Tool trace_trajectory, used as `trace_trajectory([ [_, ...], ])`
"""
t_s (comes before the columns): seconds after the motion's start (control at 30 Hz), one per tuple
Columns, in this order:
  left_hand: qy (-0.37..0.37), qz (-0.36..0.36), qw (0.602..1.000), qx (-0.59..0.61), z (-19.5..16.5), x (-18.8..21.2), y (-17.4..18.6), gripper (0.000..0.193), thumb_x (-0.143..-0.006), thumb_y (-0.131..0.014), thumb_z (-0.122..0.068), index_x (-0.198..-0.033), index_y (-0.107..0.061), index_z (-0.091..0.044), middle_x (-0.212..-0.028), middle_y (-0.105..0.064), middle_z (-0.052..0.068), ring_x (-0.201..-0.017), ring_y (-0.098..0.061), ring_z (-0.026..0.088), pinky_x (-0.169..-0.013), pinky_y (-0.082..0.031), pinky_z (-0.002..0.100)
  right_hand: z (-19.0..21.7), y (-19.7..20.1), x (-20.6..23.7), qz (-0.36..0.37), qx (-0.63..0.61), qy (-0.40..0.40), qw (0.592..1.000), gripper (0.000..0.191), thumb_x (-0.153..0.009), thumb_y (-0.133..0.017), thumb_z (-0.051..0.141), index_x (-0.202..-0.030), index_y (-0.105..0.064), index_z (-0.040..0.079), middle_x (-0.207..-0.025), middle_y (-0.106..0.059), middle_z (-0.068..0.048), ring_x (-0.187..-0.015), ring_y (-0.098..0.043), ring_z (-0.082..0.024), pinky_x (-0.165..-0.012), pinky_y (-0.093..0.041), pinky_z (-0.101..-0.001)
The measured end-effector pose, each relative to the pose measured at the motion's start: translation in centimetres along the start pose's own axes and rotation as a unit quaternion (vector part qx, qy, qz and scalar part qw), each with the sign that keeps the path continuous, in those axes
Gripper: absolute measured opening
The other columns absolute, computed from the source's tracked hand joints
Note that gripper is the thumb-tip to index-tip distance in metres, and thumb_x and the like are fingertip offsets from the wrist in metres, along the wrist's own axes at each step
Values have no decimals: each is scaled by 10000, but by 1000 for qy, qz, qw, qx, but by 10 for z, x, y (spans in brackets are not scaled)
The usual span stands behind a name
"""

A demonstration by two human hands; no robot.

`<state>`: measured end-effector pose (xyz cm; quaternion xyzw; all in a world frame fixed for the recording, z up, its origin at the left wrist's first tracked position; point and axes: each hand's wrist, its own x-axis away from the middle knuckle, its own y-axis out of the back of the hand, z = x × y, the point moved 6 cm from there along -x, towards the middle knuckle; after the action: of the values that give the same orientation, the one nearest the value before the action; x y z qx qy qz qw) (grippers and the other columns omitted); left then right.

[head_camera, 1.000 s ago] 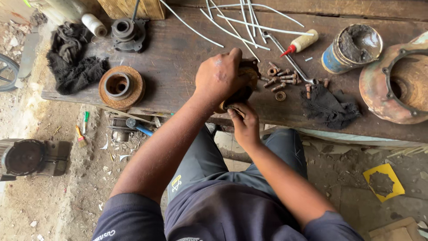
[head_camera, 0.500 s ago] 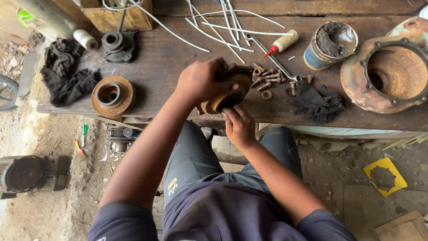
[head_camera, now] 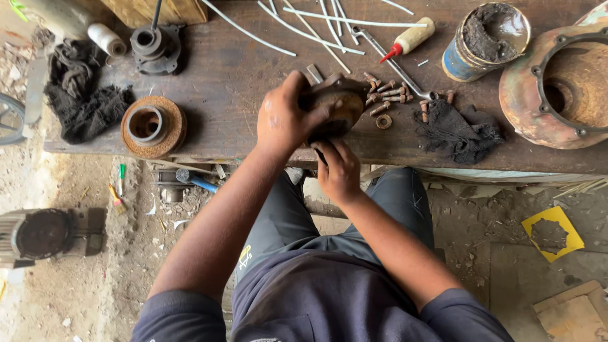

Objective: The person fits a rusty impeller disc onto a pump hub at a workbench, aligning and pressing the parts together by hand and turning them to seat them. They then hold the pump housing and tap a metal drift against it to fit components together, with bolts and wrenches scattered on the bench.

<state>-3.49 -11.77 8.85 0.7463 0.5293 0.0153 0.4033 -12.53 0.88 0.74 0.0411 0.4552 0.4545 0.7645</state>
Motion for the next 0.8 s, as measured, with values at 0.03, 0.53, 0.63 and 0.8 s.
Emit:
trace_trajectory([
  [0.03, 0, -5, 1000, -1, 2, -3, 0, 506, -767, -897, -374, -900, -537, -45, -797, -700, 179, -773, -704, 415, -647, -548, 481, -2, 0, -1, 11, 12, 12, 1000, 192, -935, -652, 8, -1123, -685, 25, -1111, -651, -161, -965, -672, -386, -836, -556, -466],
  [0.53, 22, -18, 999, -23, 8, -1, -7, 591, -753, -906, -469, -908, -520, -50, -806, -709, 169, -793, -696, 423, -641, -539, 507, -15, -17, 7, -12, -180, -190, 965, 119, -1012, -662, 44, -1122, -647, 2, -1111, -662, -141, -991, -745, -318, -881, -596, -418],
  [0.63, 23, -13, 999, -18, 8, -1, -8, 590, -763, -900, -466, -919, -511, -50, -810, -712, 164, -803, -700, 418, -649, -545, 500, -14, -10, -1, 9, -134, -128, 983, 136, -981, -660, 30, -1106, -670, -23, -1070, -686, -150, -976, -722, -321, -883, -568, -409],
  [0.8, 6, -35, 999, -32, 5, -2, -5, 575, -732, -906, -463, -925, -535, -67, -811, -711, 173, -786, -699, 421, -634, -548, 499, -23, -4, -3, 40, -69, -154, 985, 91, -960, -708, 34, -1014, -706, -38, -998, -662, -177, -903, -709, -316, -795, -558, -382],
])
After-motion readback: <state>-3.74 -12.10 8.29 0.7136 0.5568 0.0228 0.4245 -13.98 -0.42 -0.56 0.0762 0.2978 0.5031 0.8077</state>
